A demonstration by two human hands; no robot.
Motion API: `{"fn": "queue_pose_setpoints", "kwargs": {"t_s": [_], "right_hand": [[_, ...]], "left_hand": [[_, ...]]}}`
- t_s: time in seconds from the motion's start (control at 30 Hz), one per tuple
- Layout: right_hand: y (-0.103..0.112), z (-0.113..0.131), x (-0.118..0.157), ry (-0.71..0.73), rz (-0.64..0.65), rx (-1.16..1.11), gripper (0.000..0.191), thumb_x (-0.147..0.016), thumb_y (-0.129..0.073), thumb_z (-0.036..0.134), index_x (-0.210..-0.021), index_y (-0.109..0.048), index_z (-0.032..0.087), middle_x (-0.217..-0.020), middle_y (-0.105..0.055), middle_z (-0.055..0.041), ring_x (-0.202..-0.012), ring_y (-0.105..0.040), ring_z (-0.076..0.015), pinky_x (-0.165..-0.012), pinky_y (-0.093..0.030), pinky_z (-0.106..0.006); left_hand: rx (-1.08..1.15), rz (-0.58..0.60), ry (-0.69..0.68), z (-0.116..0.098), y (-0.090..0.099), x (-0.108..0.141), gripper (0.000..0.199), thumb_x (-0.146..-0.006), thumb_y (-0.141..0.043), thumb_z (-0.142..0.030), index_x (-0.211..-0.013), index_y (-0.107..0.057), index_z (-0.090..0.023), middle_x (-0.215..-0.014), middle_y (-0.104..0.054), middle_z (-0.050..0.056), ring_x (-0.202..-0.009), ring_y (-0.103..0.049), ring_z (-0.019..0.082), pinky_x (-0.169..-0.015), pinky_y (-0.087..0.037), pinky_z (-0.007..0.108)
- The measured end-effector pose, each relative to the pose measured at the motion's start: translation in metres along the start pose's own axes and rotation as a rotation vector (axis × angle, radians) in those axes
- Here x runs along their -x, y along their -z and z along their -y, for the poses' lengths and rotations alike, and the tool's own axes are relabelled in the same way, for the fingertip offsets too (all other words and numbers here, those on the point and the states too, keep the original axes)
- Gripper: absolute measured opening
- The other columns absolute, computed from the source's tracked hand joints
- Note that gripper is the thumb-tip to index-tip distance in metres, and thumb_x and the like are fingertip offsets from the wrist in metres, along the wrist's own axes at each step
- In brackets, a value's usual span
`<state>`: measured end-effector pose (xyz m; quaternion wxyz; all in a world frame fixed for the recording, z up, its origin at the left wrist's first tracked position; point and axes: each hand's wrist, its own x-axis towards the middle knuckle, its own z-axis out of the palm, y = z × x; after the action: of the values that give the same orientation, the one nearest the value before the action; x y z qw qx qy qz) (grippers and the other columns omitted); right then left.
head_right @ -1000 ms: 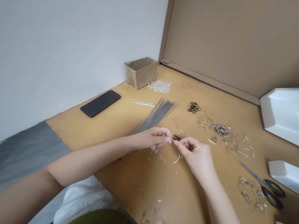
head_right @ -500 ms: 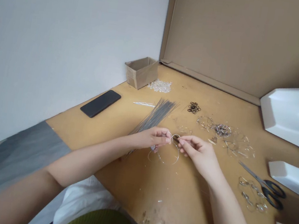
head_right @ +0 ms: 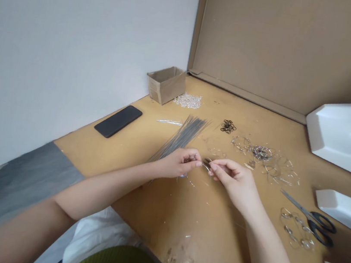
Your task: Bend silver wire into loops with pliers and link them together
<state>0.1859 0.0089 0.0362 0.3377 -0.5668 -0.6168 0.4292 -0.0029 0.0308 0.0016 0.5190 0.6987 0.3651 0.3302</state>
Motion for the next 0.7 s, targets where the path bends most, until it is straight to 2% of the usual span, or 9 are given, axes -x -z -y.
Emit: {"fn": "queue_pose_setpoints", "kwargs": {"t_s": [0.13, 0.3, 0.57, 0.7], "right_hand": [[0.0007, -0.0012, 0.0014, 0.009, -0.005, 0.055, 0.036, -0.069, -0.065, 0.051, -0.081, -0.067, 0.017, -0.068, -0.066, -0.0044, -0.061, -0.057, -0.0144, -0.060, -0.045, -0.027], [0.0000, -0.0013, 0.0023, 0.024, -0.003, 0.066, 0.038, -0.070, -0.064, 0.052, -0.083, -0.066, 0.016, -0.066, -0.065, -0.0049, -0.061, -0.056, -0.0149, -0.059, -0.045, -0.027], [0.0005, 0.0031, 0.0057, 0.036, -0.004, 0.116, 0.036, -0.070, -0.064, 0.051, -0.080, -0.066, 0.017, -0.065, -0.064, -0.0044, -0.061, -0.056, -0.0155, -0.059, -0.045, -0.027], [0.0009, 0.0046, 0.0076, 0.039, 0.006, 0.140, 0.034, -0.072, -0.063, 0.049, -0.081, -0.066, 0.017, -0.067, -0.065, -0.0048, -0.063, -0.056, -0.0158, -0.061, -0.044, -0.028]], "left_hand": [[0.010, 0.024, 0.007, -0.0002, 0.0020, -0.0003, 0.017, -0.081, -0.049, -0.031, -0.075, -0.050, -0.015, -0.057, -0.042, -0.006, -0.049, -0.036, 0.004, -0.047, -0.030, 0.017], [0.087, 0.084, 0.092, 0.0022, 0.0051, -0.0030, 0.019, -0.079, -0.052, -0.034, -0.078, -0.051, -0.015, -0.059, -0.044, -0.006, -0.049, -0.039, 0.004, -0.046, -0.032, 0.017], [0.084, 0.083, 0.072, 0.0017, 0.0083, -0.0042, 0.014, -0.076, -0.057, -0.027, -0.081, -0.055, -0.014, -0.071, -0.052, -0.001, -0.066, -0.048, 0.008, -0.062, -0.039, 0.021], [0.088, 0.072, 0.058, -0.0032, 0.0102, -0.0034, 0.016, -0.077, -0.056, -0.028, -0.084, -0.057, -0.014, -0.077, -0.056, 0.000, -0.070, -0.050, 0.008, -0.066, -0.039, 0.021]]}}
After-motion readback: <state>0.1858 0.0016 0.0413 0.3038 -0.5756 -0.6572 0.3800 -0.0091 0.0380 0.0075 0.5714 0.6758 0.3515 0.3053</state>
